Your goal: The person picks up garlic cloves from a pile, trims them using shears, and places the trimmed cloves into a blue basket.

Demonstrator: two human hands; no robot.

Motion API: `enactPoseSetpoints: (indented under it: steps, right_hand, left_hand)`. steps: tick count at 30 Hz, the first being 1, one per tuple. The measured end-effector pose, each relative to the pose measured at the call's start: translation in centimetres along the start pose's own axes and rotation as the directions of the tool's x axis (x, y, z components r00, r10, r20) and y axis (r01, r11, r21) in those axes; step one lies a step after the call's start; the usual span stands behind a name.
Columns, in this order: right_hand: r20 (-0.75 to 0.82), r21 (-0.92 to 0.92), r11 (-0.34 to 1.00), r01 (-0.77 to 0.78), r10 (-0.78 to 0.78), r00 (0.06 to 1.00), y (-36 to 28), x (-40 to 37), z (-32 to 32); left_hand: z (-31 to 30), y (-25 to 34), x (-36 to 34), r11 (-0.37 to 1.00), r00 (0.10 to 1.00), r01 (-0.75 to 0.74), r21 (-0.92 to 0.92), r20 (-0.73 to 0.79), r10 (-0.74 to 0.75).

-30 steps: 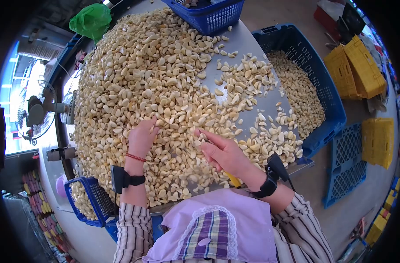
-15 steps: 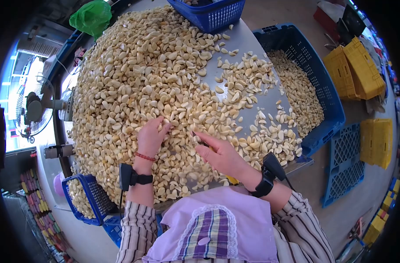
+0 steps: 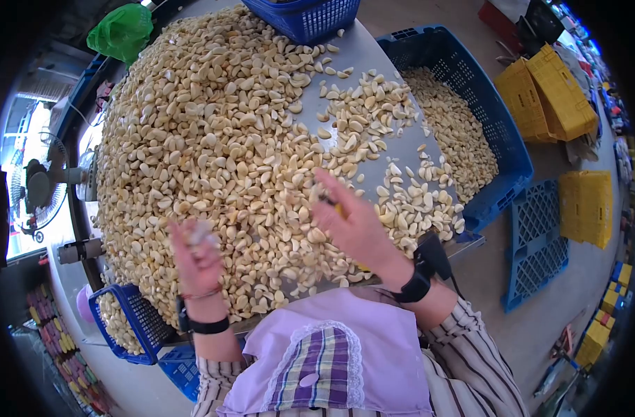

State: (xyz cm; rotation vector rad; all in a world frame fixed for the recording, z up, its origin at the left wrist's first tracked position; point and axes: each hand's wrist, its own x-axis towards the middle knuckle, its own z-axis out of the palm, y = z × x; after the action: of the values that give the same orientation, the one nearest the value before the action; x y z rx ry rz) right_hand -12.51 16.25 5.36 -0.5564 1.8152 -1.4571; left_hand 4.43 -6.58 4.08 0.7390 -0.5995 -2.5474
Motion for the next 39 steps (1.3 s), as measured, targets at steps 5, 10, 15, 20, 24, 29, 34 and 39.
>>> enactPoseSetpoints:
  steps: [5,10,15,20,24,29,34,39]
  right_hand:
    - [-0.222,0.357,0.934,-0.026,0.112,0.969,0.7,-0.3,-3.8]
    - [-0.262,0.425,0.905,-0.016,0.139,0.955,1.8,0.1,-3.6]
    - [-0.166,0.488,0.87,-0.076,0.178,0.97,1.9,0.5,-2.2]
    - [-0.131,0.472,0.874,-0.118,0.202,0.971,1.4,0.5,-1.0]
    - [-0.105,0.444,0.881,-0.163,0.232,0.967,0.8,-0.3,-0.2]
    - [-0.085,0.466,0.871,-0.155,0.218,0.972,1.6,-0.8,-0.4]
    - [-0.086,0.486,0.858,-0.165,0.236,0.968,1.7,-0.5,-0.1]
    - [-0.032,0.452,0.871,-0.194,0.233,0.972,1.1,-0.2,0.5]
  left_hand:
    - [-9.6,17.0,-9.2,0.527,0.618,-0.549,0.649,-0.11,0.778]
    - [-16.6,26.9,-16.6,-0.256,0.236,0.868,0.426,0.1,0.967]
    - [-8.5,19.7,-12.7,-0.524,0.416,0.822,0.224,0.392,0.82]
    - [-1.4,3.1,-3.6,-0.451,0.761,-0.067,0.89,0.338,0.553]
    - [-1.6,-6.5,0.9,-0.754,0.976,-0.039,0.656,0.187,0.113]
    - [-3.7,-5.7,1.0,-0.114,0.996,-0.079,0.99,0.084,0.038]
    - [-2.8,-3.1,0.3,0.807,0.993,-0.095,0.583,0.114,0.034]
    - [-1.9,-6.9,3.1,-0.574,0.881,-0.387,0.721,0.473,0.001]
